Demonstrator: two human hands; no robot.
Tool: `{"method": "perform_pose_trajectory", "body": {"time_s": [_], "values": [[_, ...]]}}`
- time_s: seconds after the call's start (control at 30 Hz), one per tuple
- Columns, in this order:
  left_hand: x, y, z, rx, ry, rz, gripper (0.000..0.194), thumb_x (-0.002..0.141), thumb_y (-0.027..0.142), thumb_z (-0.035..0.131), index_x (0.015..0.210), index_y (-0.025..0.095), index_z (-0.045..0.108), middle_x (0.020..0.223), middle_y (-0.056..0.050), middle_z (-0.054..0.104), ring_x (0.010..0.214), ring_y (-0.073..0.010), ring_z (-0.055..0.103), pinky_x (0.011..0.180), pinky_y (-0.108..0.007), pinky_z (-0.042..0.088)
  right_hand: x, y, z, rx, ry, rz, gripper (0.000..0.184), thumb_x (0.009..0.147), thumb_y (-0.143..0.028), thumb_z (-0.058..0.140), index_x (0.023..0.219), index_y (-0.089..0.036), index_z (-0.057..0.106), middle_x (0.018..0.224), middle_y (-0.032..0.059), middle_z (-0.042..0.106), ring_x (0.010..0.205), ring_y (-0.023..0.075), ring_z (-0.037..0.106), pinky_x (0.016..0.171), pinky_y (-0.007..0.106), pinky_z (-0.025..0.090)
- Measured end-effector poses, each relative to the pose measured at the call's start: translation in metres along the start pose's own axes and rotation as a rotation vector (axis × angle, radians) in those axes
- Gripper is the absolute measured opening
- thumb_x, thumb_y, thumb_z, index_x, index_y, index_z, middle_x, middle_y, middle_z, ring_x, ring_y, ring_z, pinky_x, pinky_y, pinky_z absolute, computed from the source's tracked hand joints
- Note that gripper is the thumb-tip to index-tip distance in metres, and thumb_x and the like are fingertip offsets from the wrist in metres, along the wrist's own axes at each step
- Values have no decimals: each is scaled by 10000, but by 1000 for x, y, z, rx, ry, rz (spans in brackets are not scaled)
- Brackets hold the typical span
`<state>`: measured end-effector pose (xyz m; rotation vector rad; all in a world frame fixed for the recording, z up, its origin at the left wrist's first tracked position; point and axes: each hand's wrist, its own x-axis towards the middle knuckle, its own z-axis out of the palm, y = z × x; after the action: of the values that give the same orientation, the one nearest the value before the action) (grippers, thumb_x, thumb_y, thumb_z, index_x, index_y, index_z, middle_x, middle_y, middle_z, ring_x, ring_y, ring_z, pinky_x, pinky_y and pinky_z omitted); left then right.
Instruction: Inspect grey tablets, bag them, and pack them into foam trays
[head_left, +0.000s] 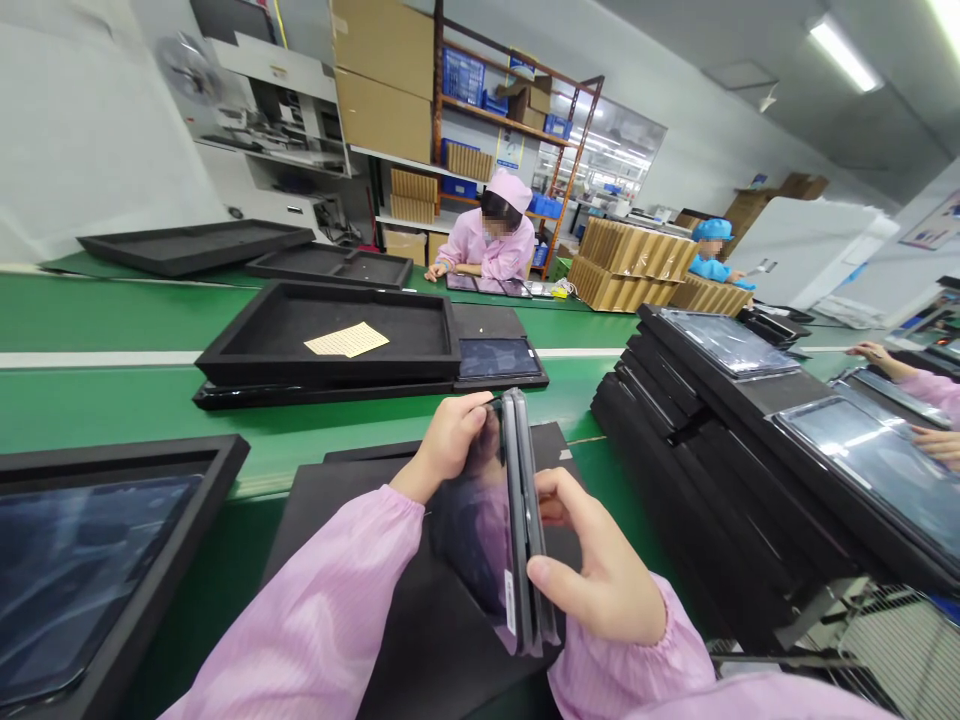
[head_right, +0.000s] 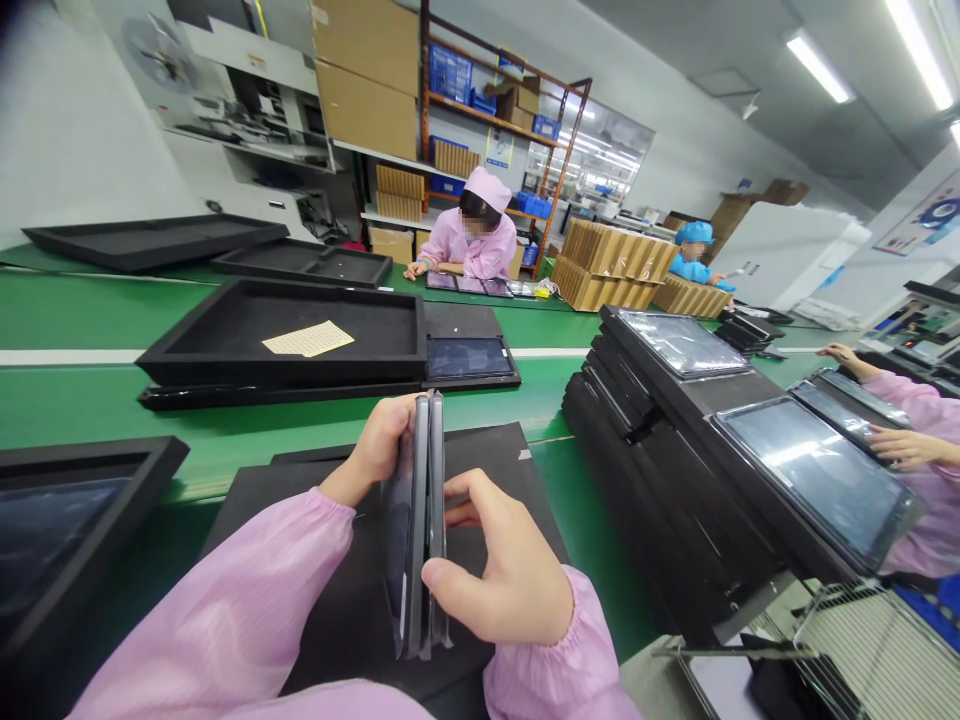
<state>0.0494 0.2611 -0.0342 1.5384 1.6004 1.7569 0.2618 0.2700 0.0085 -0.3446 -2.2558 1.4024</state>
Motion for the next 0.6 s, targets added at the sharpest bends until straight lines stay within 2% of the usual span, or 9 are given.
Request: {"method": "perform_pose_trajectory", "body": {"time_s": [0.13, 0.2, 0.3, 0.37, 0.43, 0.53, 0.57, 0.6], "values": [[-1, 3, 1, 9, -43, 40, 705, 735, 909, 303, 506, 242, 328, 484, 27, 364, 479, -135, 317, 523, -323, 267, -2, -1, -2, -21, 14, -5, 249, 760, -264, 578, 998, -220, 522, 996, 54, 700, 911, 212, 703, 868, 339, 567], [-2, 4, 2, 11, -43, 46, 697, 740, 899, 303, 510, 241, 330, 491, 25, 368, 484, -136, 324, 523, -322, 269, -2, -2, 0, -38, 29, 30, 312, 761, -293, 593, 1054, -219, 515, 971, 46, 698, 857, 213, 698, 831, 344, 567], [-3, 6, 4, 3, -33, 22, 657, 743, 855, 356, 519, 238, 365, 487, 28, 381, 486, -140, 348, 526, -321, 297, -1, -5, 7, -50, 65, 117, 509, 744, -354, 649, 1201, -218, 472, 849, 8, 684, 649, 187, 645, 626, 304, 537], [-3, 4, 8, -27, -15, -30, 578, 761, 765, 419, 538, 232, 431, 493, 24, 429, 496, -149, 387, 533, -320, 341, 0, -7, 14, -67, 92, 167, 554, 733, -336, 657, 1235, -226, 450, 735, -30, 651, 539, 168, 584, 505, 271, 469], [-4, -4, 13, -87, 112, -101, 480, 781, 656, 437, 600, 221, 532, 580, -9, 556, 577, -178, 498, 591, -323, 427, -1, -9, 20, -92, 133, 190, 505, 733, -293, 625, 1205, -232, 455, 643, -59, 606, 484, 160, 548, 459, 259, 428], [-10, -27, 19, -175, 419, -313, 389, 772, 576, 449, 747, 225, 614, 810, -51, 691, 825, -211, 633, 744, -315, 508, -1, -9, 24, -127, 193, 177, 438, 728, -274, 580, 1145, -227, 455, 576, -73, 564, 458, 166, 535, 444, 267, 412], [-15, -36, 20, -197, 472, -406, 376, 755, 587, 470, 743, 234, 598, 798, -46, 687, 831, -209, 641, 739, -308, 513, -1, -8, 23, -138, 204, 170, 418, 727, -278, 573, 1125, -226, 454, 572, -71, 565, 461, 170, 541, 446, 271, 412], [-20, -45, 20, -214, 474, -480, 384, 737, 613, 485, 696, 239, 561, 720, -38, 658, 760, -206, 636, 684, -307, 512, -1, -7, 22, -145, 209, 163, 400, 727, -284, 565, 1107, -227, 453, 569, -69, 565, 463, 174, 544, 448, 275, 410]]}}
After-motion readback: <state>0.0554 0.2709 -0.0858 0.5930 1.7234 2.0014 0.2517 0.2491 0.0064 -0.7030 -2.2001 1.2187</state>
